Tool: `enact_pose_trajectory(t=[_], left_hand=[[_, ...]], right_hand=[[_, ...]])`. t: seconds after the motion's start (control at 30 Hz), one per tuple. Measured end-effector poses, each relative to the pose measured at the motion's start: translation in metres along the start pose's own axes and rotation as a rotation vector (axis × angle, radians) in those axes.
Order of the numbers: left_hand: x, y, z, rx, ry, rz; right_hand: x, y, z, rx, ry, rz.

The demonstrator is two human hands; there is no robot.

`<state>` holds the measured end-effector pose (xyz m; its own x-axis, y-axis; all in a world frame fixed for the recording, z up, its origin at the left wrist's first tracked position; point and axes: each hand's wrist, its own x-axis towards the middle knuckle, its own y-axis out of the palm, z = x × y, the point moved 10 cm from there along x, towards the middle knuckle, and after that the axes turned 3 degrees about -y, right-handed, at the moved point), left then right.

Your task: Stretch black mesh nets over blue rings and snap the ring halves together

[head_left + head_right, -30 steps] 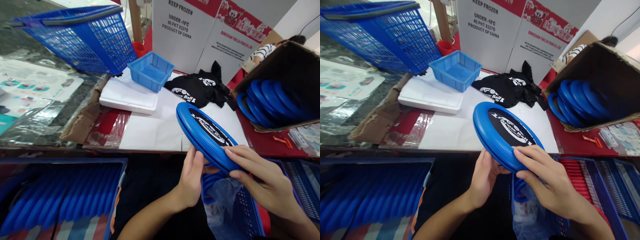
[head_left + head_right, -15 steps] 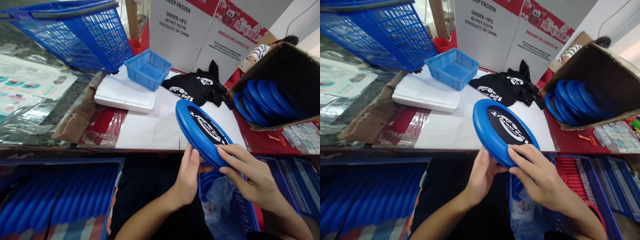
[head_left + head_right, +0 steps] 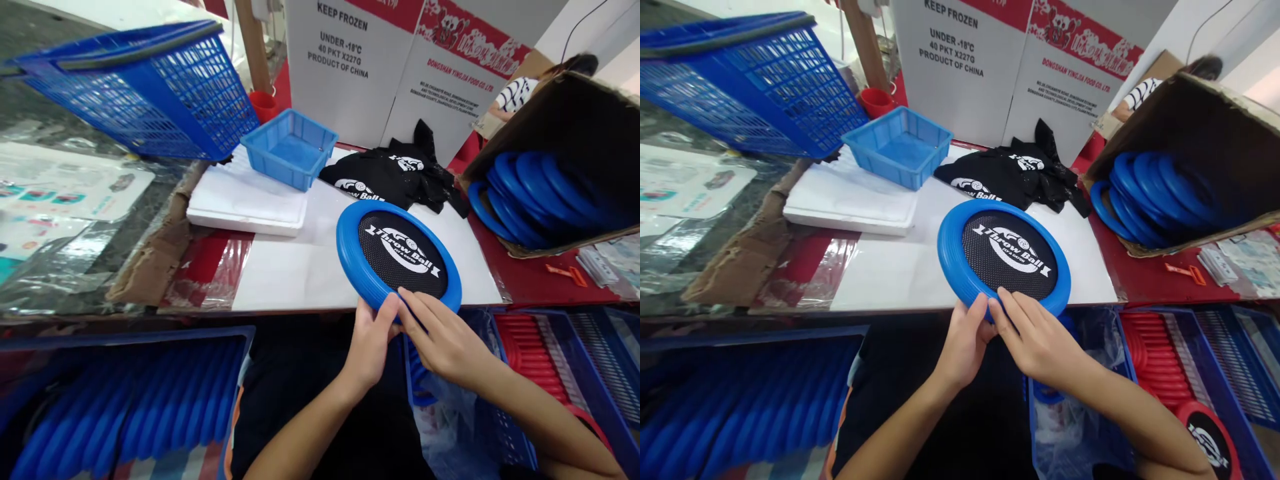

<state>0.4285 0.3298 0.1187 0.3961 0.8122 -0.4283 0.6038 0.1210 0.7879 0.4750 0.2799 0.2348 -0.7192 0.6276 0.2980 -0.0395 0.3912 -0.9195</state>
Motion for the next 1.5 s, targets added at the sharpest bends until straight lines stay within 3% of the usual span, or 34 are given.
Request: enact_pose_trajectory(t=[0.13,0.27,0.43,0.57,0.67,0.8,1.13,1.23,1.33,1.5], left_hand=[[0.008,-0.014,0.008,-0.044,-0.042,-0.168],[0.007,-0.024,0.017,-0.061,-0.048,-0.219],[-0.005,-0.047,0.025,-0.043,-0.064,-0.334],[-0.01,-0.06,0.021,0.012,-0.04,-0.33],[-0.015,-0.075,0.017,0.047,-0.041,-0.357],[-0.021,-0.09,0.016,0.085,-0.068,-0.364],[-0.022,-0.098,0.008,0.098,-0.021,-0.381],[-0.023,-0.095,0.008,0.079,-0.016,-0.387],[-0.027,-0.079,0.006,0.1,-0.038,-0.291],[-0.033,-0.012,-0.007,0.201,0.002,0.161]], right_hand=[[-0.001,0.016,0.004,-0.066,0.003,0.007],[-0.012,0.028,0.01,-0.068,0.027,-0.039],[-0.039,0.042,0.025,-0.01,0.228,-0.235],[-0.054,0.049,0.045,0.042,0.425,-0.371],[-0.052,0.055,0.058,0.072,0.483,-0.335],[-0.046,0.059,0.066,0.098,0.456,-0.281],[-0.04,0.062,0.069,0.135,0.434,-0.281],[-0.037,0.057,0.067,0.134,0.406,-0.281],[-0.037,0.04,0.052,0.16,0.397,-0.307],[-0.048,-0.011,0.001,0.365,0.436,-0.424]])
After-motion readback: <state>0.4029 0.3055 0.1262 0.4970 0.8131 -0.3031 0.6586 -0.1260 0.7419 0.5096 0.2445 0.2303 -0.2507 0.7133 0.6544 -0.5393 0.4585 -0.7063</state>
